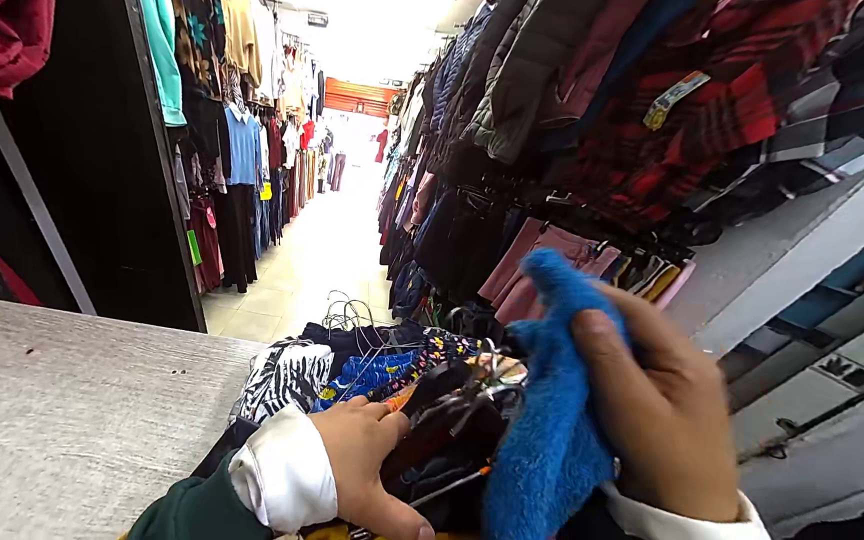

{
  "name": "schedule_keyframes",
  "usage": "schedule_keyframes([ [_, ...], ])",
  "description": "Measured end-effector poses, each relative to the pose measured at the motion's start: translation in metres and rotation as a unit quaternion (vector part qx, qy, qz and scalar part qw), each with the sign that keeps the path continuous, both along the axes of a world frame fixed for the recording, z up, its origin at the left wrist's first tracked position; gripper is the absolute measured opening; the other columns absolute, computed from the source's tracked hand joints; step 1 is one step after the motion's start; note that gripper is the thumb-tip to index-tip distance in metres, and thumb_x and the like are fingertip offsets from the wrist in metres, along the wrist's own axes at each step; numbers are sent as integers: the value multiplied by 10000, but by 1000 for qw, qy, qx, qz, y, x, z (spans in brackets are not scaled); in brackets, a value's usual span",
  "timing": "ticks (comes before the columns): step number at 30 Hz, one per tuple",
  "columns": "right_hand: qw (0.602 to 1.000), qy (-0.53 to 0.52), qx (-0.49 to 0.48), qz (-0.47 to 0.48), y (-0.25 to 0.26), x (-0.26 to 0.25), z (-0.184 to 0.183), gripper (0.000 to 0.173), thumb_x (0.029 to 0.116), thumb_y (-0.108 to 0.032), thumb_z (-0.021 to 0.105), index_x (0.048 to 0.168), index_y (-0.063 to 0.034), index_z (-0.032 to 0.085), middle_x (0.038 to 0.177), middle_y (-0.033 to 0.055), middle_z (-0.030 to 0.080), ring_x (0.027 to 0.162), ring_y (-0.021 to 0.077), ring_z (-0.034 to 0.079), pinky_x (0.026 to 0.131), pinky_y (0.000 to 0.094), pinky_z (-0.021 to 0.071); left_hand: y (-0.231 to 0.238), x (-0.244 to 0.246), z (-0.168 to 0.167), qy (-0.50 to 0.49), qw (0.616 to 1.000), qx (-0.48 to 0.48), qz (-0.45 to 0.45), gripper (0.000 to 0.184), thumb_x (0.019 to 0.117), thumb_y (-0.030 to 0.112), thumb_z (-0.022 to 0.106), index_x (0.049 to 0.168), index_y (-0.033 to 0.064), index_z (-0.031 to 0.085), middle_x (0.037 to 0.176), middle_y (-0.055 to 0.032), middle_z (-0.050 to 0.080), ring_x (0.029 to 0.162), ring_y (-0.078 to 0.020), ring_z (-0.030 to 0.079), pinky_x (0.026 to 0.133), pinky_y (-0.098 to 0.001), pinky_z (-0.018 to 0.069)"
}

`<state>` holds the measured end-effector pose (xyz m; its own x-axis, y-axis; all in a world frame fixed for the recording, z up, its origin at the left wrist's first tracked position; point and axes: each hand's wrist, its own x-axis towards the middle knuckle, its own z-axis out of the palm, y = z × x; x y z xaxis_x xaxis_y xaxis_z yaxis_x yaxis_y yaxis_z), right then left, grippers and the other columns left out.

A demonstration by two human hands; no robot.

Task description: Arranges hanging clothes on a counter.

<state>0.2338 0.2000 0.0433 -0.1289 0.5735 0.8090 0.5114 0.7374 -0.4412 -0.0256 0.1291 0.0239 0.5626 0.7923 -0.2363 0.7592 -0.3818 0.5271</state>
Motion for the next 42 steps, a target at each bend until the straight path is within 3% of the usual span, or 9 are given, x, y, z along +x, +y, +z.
schedule_keyframes([
  [4, 985, -109, -91, 101, 14, 2, -3, 441, 1022, -526, 499, 1349, -275, 658, 1213, -71, 698, 1056, 91, 682, 884, 381, 594, -2, -2, 1, -39, 999, -9, -30, 789, 907, 466, 752, 1427, -65, 488, 1423, -312, 519, 1331, -453, 506, 1097, -616, 393],
  [9, 980, -98, -108, 134, 17, 8, -8, 367, 1014, -462, 530, 1260, -257, 707, 1095, -77, 719, 943, 92, 700, 797, 341, 609, 28, -15, -18, -122, 982, 66, 125, 502, 1106, 358, 392, 1288, -55, 611, 1206, -263, 654, 1142, -373, 639, 1009, -551, 482],
  [12, 984, -102, -95, 110, 19, 3, -11, 370, 1016, -482, 529, 1263, -268, 704, 1127, -87, 711, 976, 84, 693, 825, 345, 601, 54, -23, -36, -53, 965, 72, 245, 421, 1057, 233, 547, 1302, -108, 570, 1336, -304, 559, 1247, -427, 568, 1074, -556, 441],
  [19, 986, -108, -83, 93, 22, -2, -13, 370, 1012, -483, 536, 1261, -266, 703, 1134, -94, 708, 994, 77, 686, 846, 342, 592, 58, -11, -38, 8, 962, 20, 271, 539, 991, 118, 648, 1442, -71, 421, 1293, -293, 597, 1222, -425, 598, 1065, -545, 457],
  [29, 989, -79, -90, 83, 21, -1, -12, 380, 1012, -473, 526, 1251, -245, 714, 1119, -65, 719, 980, 94, 694, 840, 356, 594, 37, -9, -26, -153, 974, 63, 153, 264, 962, 61, 583, 1175, -48, 694, 1115, -225, 630, 987, -277, 599, 902, -395, 486],
  [33, 995, 63, -71, 45, 10, -3, 0, 392, 1030, -421, 520, 1373, -257, 617, 1149, -7, 702, 932, 136, 701, 781, 383, 606, 31, -5, -25, -161, 978, 96, 90, 232, 1003, 61, 562, 1120, -99, 681, 1115, -268, 627, 971, -305, 615, 888, -389, 501],
  [36, 984, 23, -106, 145, 16, 2, -3, 428, 1023, -412, 539, 1415, -247, 591, 1216, 6, 690, 994, 160, 696, 815, 384, 610, 28, 0, -24, -150, 981, 105, 61, 224, 1003, 27, 536, 1114, -111, 674, 1107, -278, 620, 975, -331, 620, 891, -412, 508],
  [39, 953, -78, -191, 222, 20, 5, -9, 376, 970, -393, 628, 1320, -262, 677, 1131, -20, 719, 947, 141, 705, 815, 353, 612, 26, 2, -24, -133, 985, 96, 54, 235, 1013, 24, 521, 1144, -105, 666, 1147, -279, 615, 1017, -344, 625, 928, -433, 507],
  [42, 979, -42, -111, 167, 15, 1, -9, 256, 961, -355, 662, 1149, -199, 737, 1015, -17, 724, 853, 139, 706, 731, 349, 617, 25, 5, -23, -135, 985, 93, 48, 243, 1019, 17, 514, 1159, -114, 663, 1171, -292, 615, 1058, -362, 624, 961, -440, 499],
])
